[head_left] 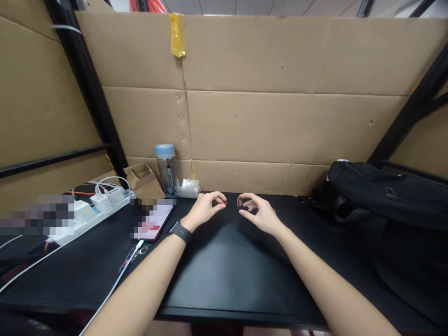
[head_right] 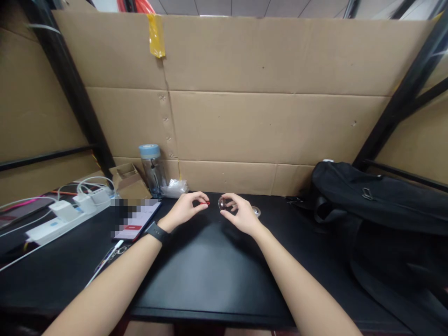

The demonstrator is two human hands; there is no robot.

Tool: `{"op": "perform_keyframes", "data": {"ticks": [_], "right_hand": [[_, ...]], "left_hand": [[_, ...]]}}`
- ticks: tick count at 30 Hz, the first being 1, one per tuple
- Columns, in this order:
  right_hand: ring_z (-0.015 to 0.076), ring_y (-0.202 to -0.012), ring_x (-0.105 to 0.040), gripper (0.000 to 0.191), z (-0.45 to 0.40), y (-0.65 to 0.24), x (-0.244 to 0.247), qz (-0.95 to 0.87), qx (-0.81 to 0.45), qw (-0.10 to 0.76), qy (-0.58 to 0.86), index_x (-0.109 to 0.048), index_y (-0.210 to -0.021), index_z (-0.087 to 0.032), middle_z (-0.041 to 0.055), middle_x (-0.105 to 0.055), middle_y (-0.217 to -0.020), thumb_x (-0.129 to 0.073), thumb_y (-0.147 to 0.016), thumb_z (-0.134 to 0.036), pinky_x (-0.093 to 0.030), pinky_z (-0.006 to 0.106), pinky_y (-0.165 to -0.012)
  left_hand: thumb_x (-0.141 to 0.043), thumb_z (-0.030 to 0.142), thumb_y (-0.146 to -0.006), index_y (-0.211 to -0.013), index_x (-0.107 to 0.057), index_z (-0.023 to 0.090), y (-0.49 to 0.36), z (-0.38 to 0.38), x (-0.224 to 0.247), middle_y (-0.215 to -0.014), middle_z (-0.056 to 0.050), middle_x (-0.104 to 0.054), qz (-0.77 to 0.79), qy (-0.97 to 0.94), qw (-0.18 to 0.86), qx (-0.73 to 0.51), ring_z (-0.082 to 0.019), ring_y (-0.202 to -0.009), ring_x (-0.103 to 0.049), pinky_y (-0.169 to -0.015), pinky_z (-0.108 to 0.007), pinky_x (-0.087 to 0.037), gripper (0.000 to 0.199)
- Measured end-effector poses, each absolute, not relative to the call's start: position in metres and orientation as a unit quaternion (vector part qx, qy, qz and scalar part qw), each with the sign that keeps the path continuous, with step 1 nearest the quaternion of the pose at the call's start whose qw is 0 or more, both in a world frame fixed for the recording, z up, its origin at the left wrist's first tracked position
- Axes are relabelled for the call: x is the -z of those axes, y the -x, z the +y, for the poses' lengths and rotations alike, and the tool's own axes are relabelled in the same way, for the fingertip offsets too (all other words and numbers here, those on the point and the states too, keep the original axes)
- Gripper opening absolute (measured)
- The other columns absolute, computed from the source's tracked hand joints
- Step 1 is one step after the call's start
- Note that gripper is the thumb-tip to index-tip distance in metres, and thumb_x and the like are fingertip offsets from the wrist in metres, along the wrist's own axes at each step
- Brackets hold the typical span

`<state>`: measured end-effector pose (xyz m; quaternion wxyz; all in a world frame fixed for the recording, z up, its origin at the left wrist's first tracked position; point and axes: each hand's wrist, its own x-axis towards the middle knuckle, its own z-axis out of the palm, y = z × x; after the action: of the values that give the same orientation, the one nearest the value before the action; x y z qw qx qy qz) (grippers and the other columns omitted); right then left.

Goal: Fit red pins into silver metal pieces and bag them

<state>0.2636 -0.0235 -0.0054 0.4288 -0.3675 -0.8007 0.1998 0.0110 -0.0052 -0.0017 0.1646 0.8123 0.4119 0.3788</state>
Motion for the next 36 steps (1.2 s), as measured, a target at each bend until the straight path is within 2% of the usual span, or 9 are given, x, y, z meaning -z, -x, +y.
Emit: {"op": "perform_keyframes", "data": {"ticks": [4,6,10,12,17,24,31,34,36], "right_hand": [[0.0232,-0.099,-0.072,0.042,-0.031,-0.253,0.005,-0.778,-0.261,0.456,0.345,-0.06,-0.123,-0.027,0.0079,-0.069,-0.119,-0.071,-0.083,-0.029,-0.061,0.036,-0.078],[0.024,-0.101,-0.071,0.043,-0.035,-0.248,0.006,-0.769,-0.278,0.471,0.332,-0.06,-0.124,-0.026,0.0086,-0.068,-0.121,-0.072,-0.083,-0.03,-0.061,0.036,-0.078],[0.0249,-0.104,-0.071,0.043,-0.04,-0.239,0.008,-0.749,-0.298,0.501,0.315,-0.059,-0.123,-0.027,0.0098,-0.066,-0.127,-0.073,-0.083,-0.032,-0.061,0.036,-0.078],[0.0251,-0.107,-0.07,0.043,-0.042,-0.236,0.009,-0.745,-0.304,0.506,0.311,-0.059,-0.123,-0.027,0.0094,-0.066,-0.127,-0.074,-0.083,-0.032,-0.061,0.035,-0.08],[0.026,-0.11,-0.07,0.043,-0.043,-0.234,0.01,-0.736,-0.315,0.512,0.311,-0.06,-0.121,-0.027,0.0091,-0.066,-0.128,-0.076,-0.082,-0.032,-0.06,0.036,-0.082],[0.0265,-0.109,-0.07,0.043,-0.04,-0.236,0.011,-0.726,-0.327,0.515,0.317,-0.061,-0.118,-0.027,0.0097,-0.067,-0.127,-0.078,-0.08,-0.034,-0.061,0.037,-0.083],[0.0256,-0.1,-0.073,0.031,-0.036,-0.235,0.017,-0.677,-0.408,0.516,0.33,-0.064,-0.094,-0.02,0.0102,-0.066,-0.128,-0.081,-0.076,-0.038,-0.06,0.038,-0.088],[0.0247,-0.097,-0.074,0.031,-0.032,-0.237,0.018,-0.661,-0.444,0.505,0.332,-0.065,-0.091,-0.019,0.0091,-0.067,-0.122,-0.082,-0.074,-0.038,-0.06,0.038,-0.089],[0.0233,-0.095,-0.074,0.029,-0.03,-0.24,0.018,-0.671,-0.442,0.493,0.334,-0.067,-0.092,-0.018,0.0093,-0.066,-0.124,-0.079,-0.078,-0.04,-0.06,0.036,-0.085]], "left_hand": [[-0.065,0.038,-0.088,-0.095,-0.076,0.022,-0.023,-0.011,0.003,-0.094,-0.005,-0.078,0.412,-0.781,0.219,-0.415,-0.021,-0.088,-0.072,-0.085,-0.032,-0.054,0.021],[-0.066,0.037,-0.088,-0.093,-0.077,0.022,-0.027,-0.012,0.003,-0.098,-0.005,-0.077,0.4,-0.772,0.23,-0.437,-0.021,-0.093,-0.071,-0.091,-0.034,-0.054,0.019],[-0.07,0.032,-0.086,-0.09,-0.078,0.023,-0.032,-0.013,0.003,-0.118,-0.005,-0.071,0.38,-0.761,0.201,-0.486,-0.023,-0.112,-0.064,-0.106,-0.038,-0.046,0.012],[-0.068,0.031,-0.088,-0.09,-0.078,0.024,-0.033,-0.014,0.004,-0.121,-0.005,-0.068,0.383,-0.764,0.181,-0.487,-0.023,-0.117,-0.061,-0.108,-0.04,-0.044,0.012],[-0.068,0.031,-0.089,-0.088,-0.077,0.025,-0.037,-0.016,0.006,-0.12,-0.005,-0.063,0.407,-0.772,0.145,-0.466,-0.023,-0.119,-0.056,-0.109,-0.041,-0.042,0.011],[-0.066,0.031,-0.09,-0.089,-0.075,0.024,-0.042,-0.019,0.006,-0.119,-0.006,-0.061,0.411,-0.777,0.147,-0.453,-0.024,-0.119,-0.054,-0.108,-0.041,-0.04,0.011],[-0.066,0.026,-0.09,-0.086,-0.073,0.025,-0.047,-0.025,0.007,-0.112,-0.004,-0.061,0.419,-0.783,0.089,-0.45,-0.023,-0.114,-0.054,-0.1,-0.04,-0.041,0.009],[-0.067,0.024,-0.089,-0.087,-0.073,0.025,-0.047,-0.027,0.007,-0.113,-0.004,-0.062,0.422,-0.795,0.048,-0.432,-0.023,-0.115,-0.052,-0.098,-0.041,-0.039,0.007],[-0.067,0.023,-0.089,-0.087,-0.073,0.026,-0.045,-0.027,0.006,-0.114,-0.004,-0.061,0.427,-0.797,0.037,-0.426,-0.023,-0.115,-0.051,-0.097,-0.041,-0.038,0.007]]}}
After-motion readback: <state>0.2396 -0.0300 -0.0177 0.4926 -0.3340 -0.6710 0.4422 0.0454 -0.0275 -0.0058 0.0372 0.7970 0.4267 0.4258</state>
